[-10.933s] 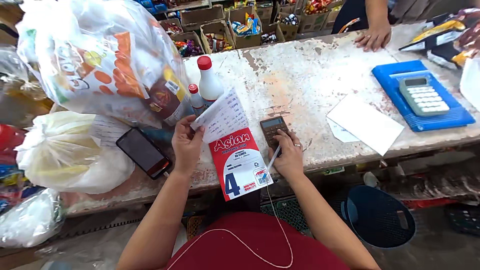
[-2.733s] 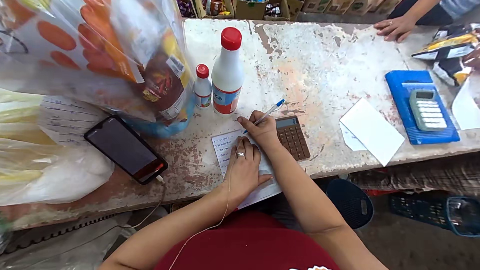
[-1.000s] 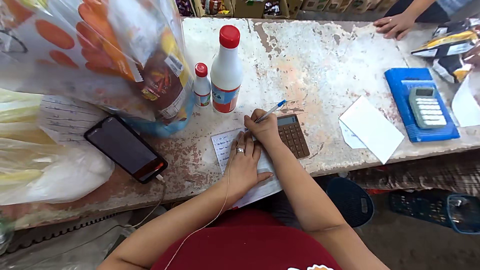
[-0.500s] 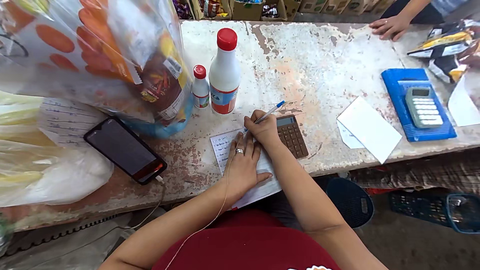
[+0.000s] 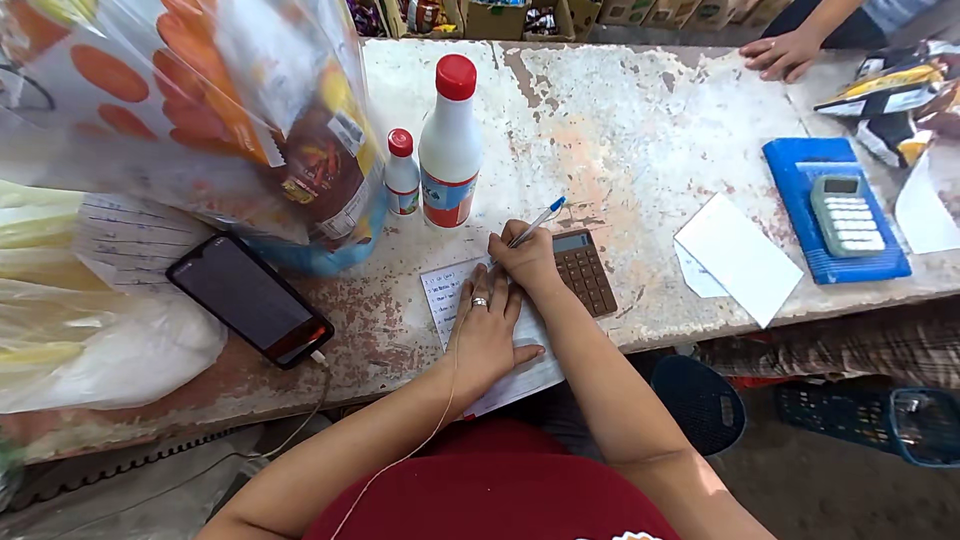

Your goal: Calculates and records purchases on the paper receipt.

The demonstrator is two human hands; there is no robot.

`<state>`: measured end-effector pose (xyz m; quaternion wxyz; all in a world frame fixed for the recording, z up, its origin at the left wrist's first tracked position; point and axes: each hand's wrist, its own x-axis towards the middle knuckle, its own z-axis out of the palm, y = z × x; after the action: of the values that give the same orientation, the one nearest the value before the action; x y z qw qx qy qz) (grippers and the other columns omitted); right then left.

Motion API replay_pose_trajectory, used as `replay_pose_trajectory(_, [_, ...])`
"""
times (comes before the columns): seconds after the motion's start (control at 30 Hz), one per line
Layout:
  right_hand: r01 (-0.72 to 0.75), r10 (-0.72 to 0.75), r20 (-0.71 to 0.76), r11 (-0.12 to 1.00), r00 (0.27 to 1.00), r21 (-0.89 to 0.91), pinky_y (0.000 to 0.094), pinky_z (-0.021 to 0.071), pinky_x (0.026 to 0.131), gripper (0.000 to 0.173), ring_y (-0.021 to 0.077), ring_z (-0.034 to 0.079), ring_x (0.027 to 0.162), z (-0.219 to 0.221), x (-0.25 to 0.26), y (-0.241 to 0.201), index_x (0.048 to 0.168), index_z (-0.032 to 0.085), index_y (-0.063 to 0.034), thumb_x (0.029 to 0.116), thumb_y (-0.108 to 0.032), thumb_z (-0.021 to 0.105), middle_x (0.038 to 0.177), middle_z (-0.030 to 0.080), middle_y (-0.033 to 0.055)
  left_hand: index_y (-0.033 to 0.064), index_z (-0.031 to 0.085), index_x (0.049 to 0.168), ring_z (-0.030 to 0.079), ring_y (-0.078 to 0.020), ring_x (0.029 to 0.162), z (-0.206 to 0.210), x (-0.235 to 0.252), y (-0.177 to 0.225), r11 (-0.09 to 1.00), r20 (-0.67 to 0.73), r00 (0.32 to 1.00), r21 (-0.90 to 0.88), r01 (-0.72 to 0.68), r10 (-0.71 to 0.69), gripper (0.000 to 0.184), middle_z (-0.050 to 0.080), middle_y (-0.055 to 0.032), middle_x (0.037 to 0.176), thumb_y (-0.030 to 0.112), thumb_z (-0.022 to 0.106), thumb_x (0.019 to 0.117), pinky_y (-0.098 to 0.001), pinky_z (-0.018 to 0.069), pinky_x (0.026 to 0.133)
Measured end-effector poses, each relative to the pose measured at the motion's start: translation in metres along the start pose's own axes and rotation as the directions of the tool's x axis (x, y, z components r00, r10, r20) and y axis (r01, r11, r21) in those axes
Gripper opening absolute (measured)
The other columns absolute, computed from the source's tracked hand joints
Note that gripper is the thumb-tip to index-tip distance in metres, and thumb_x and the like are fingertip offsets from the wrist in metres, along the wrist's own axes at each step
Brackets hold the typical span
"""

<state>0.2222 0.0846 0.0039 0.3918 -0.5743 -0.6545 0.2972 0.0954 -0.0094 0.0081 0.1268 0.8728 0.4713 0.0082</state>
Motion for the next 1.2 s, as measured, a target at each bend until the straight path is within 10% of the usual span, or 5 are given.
replay_pose_trajectory(1.2, [0.046,-0.045,-0.057,0.999,0.997,0.016,0.0214,0.0333,0.050,0.031,0.0008,0.039,0.050,0.0019,-0.0005,0.0040,0.065,0.049,-0.0104,0.0916,-0.008,0.064,0.055,0.042,-0.0071,0.0009,0.040,0.155,0.013,-0.0485,0.155,0.0010,0.0014,-0.0034,0.999,0.002,0.999,0.004,-0.032,0.032,0.104,0.022,-0.0263,0.167,0.082,0.037,0.0902,-0.0656,0.0177,0.121])
